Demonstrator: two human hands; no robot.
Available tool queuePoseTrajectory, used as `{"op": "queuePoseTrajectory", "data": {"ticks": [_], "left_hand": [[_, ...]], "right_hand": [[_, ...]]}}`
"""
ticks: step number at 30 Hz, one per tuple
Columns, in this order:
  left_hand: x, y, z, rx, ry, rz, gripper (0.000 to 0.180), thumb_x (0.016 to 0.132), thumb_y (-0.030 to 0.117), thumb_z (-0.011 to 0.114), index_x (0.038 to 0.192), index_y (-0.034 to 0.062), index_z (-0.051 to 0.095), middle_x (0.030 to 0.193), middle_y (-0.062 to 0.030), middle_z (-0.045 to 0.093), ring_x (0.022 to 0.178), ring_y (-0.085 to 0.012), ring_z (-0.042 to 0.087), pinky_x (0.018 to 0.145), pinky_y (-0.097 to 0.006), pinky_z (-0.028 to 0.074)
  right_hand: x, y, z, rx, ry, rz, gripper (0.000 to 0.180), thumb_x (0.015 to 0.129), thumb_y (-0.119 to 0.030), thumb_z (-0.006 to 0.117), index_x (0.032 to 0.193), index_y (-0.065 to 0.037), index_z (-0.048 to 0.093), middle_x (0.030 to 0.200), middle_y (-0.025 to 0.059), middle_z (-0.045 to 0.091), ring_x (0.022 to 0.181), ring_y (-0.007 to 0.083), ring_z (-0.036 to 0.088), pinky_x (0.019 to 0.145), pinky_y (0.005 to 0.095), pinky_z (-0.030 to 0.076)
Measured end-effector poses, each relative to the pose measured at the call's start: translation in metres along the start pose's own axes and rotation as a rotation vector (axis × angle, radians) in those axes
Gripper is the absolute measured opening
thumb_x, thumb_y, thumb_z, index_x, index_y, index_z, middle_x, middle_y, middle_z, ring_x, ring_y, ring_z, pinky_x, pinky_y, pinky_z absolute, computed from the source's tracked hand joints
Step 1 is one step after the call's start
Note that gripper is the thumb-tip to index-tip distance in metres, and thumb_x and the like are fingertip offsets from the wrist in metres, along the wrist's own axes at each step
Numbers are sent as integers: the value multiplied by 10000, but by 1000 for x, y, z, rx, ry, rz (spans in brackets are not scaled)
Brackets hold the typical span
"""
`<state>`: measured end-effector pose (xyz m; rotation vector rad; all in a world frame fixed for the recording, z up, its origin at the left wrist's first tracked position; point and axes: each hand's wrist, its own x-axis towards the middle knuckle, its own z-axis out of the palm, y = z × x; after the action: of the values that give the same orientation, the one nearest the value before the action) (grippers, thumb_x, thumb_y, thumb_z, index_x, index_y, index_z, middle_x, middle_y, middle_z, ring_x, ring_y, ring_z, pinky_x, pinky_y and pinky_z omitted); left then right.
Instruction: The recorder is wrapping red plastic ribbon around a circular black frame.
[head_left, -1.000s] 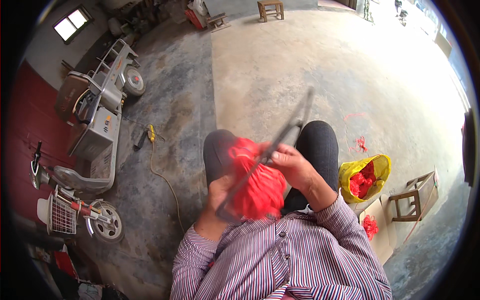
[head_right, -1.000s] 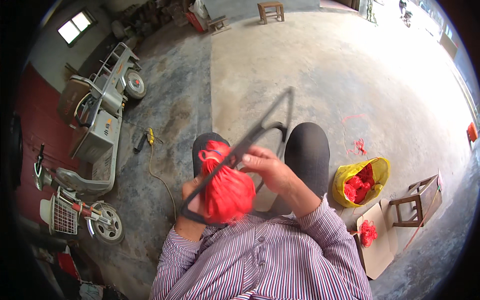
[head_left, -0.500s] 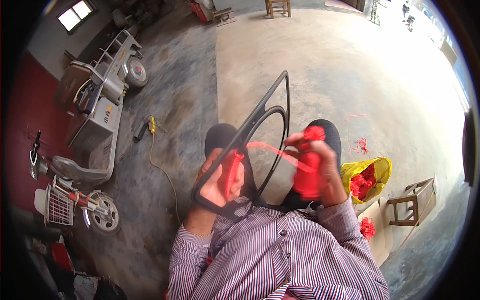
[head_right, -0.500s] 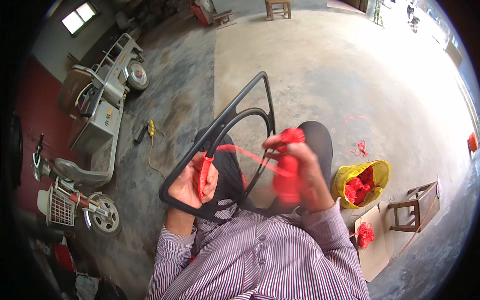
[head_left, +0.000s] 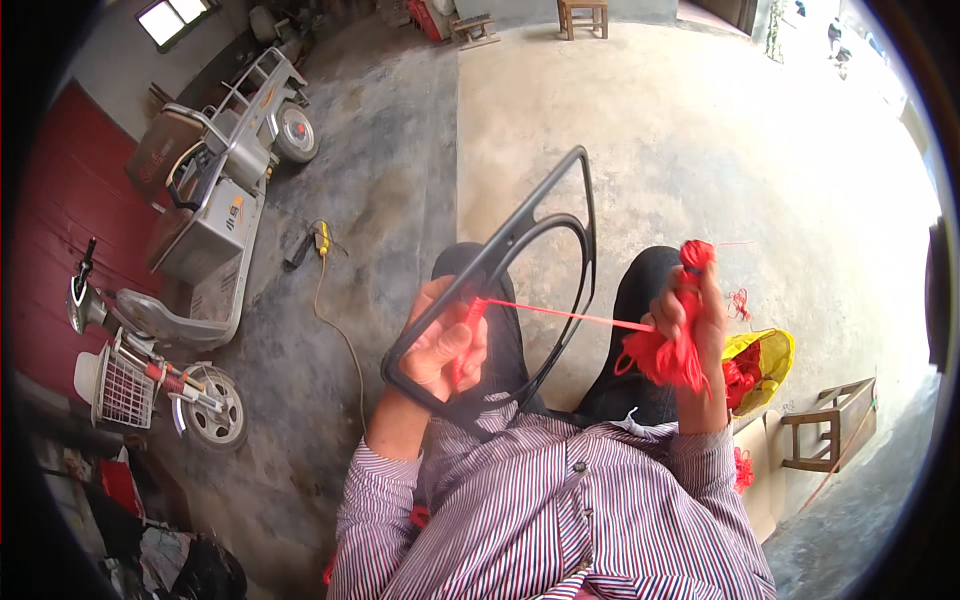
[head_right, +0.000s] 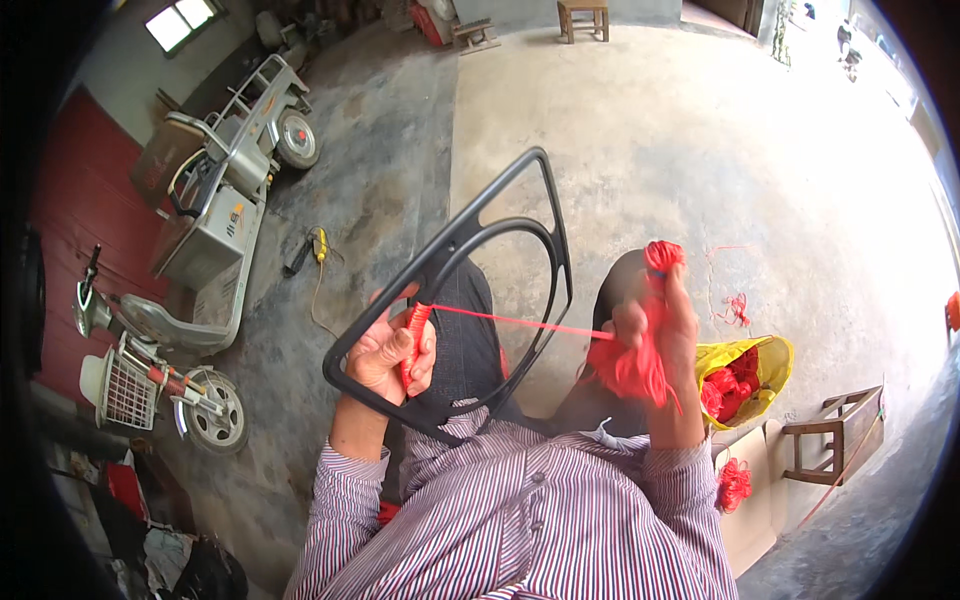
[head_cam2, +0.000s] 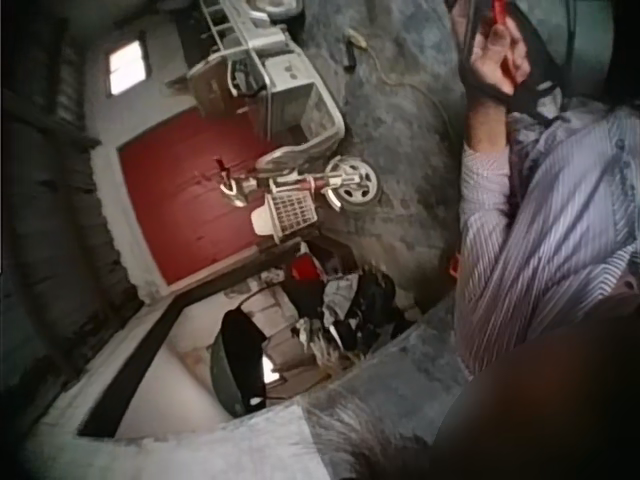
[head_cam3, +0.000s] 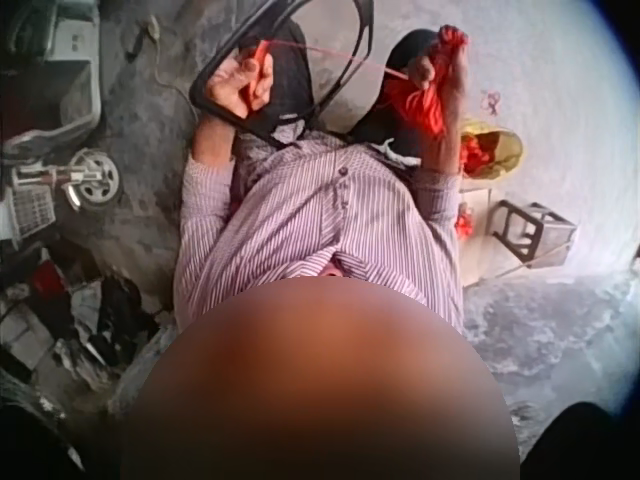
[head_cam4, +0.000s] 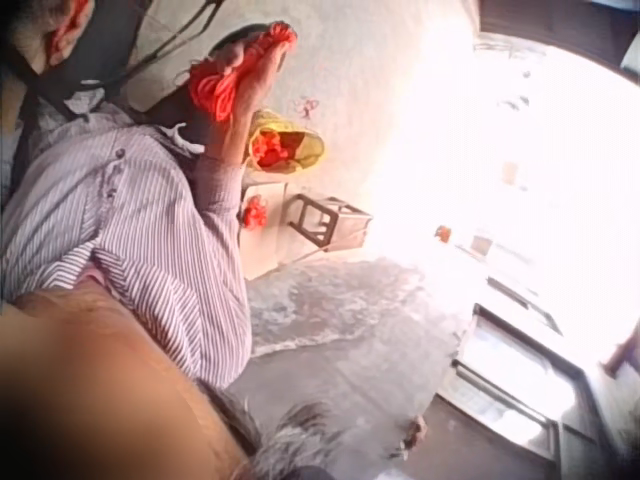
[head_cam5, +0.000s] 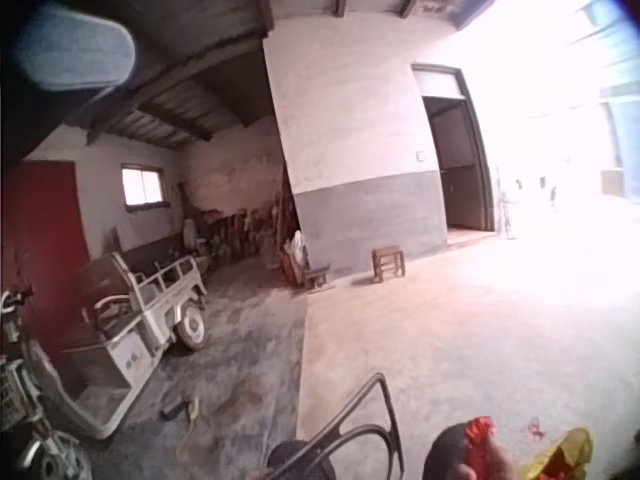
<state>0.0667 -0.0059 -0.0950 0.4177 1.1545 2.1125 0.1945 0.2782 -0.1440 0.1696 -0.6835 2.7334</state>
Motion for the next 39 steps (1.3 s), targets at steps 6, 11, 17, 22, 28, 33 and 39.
{"op": "queuePoseTrajectory", "data": {"ticks": [6, 11, 17, 22, 28, 33, 39], "left_hand": [[6, -15, -10, -101, -58, -31, 630, 875, 344, 670, 1369, 35, 432, 908, -165, 581, 618, -205, 561, 430, -284, 436], [11, -26, 16, -359, -254, -57, 682, 916, 488, 566, 1312, -55, 451, 1192, -144, 563, 1092, -232, 563, 944, -340, 461], [10, -35, 28, 9, 45, -90, 652, 810, 354, 744, 1284, -15, 490, 1145, -136, 597, 1084, -238, 592, 942, -378, 488], [0, -25, 32, -265, -12, -172, 583, 885, 348, 649, 1267, -61, 488, 1199, -202, 606, 1069, -318, 625, 983, -467, 479], [1, -29, 60, -480, -371, -79, 499, 984, 343, 500, 1317, -23, 438, 1224, -132, 598, 1052, -214, 622, 934, -346, 491], [1, -21, 25, -196, -287, -158, 758, 921, 653, 385, 1341, 27, 466, 985, -170, 593, 710, -214, 582, 567, -303, 477], [1, -13, 16, -155, -223, -84, 500, 893, 392, 646, 1247, 65, 512, 850, -132, 554, 592, -135, 486, 428, -226, 340]], "right_hand": [[10, 26, 57, -258, 99, 158, 412, 923, -134, 587, 1306, -26, 480, 1025, 92, 637, 944, 197, 624, 853, 341, 517], [15, 31, 98, -1183, -324, 53, 398, 799, -133, 745, 1119, 15, 562, 942, 142, 708, 857, 206, 702, 738, 306, 535], [27, 60, 82, -1162, -152, -243, 213, 819, -148, 740, 875, 11, 612, 798, 75, 673, 701, 122, 642, 647, 250, 511], [30, 64, 23, -361, 38, 352, 362, 934, -240, 591, 1186, 20, 572, 1019, 81, 665, 855, 163, 646, 792, 304, 515], [32, 68, 58, 50, -238, 508, 436, 884, -222, 657, 1208, 57, 567, 1209, 164, 620, 1113, 236, 604, 999, 387, 459], [40, 71, -2, -272, 145, 150, 405, 892, -241, 620, 1161, 61, 586, 1152, 159, 644, 1057, 233, 619, 983, 379, 444], [12, 38, 17, -4, 124, 45, 493, 831, -285, 542, 1201, 41, 560, 1101, 160, 625, 1047, 286, 589, 911, 408, 465]]}}
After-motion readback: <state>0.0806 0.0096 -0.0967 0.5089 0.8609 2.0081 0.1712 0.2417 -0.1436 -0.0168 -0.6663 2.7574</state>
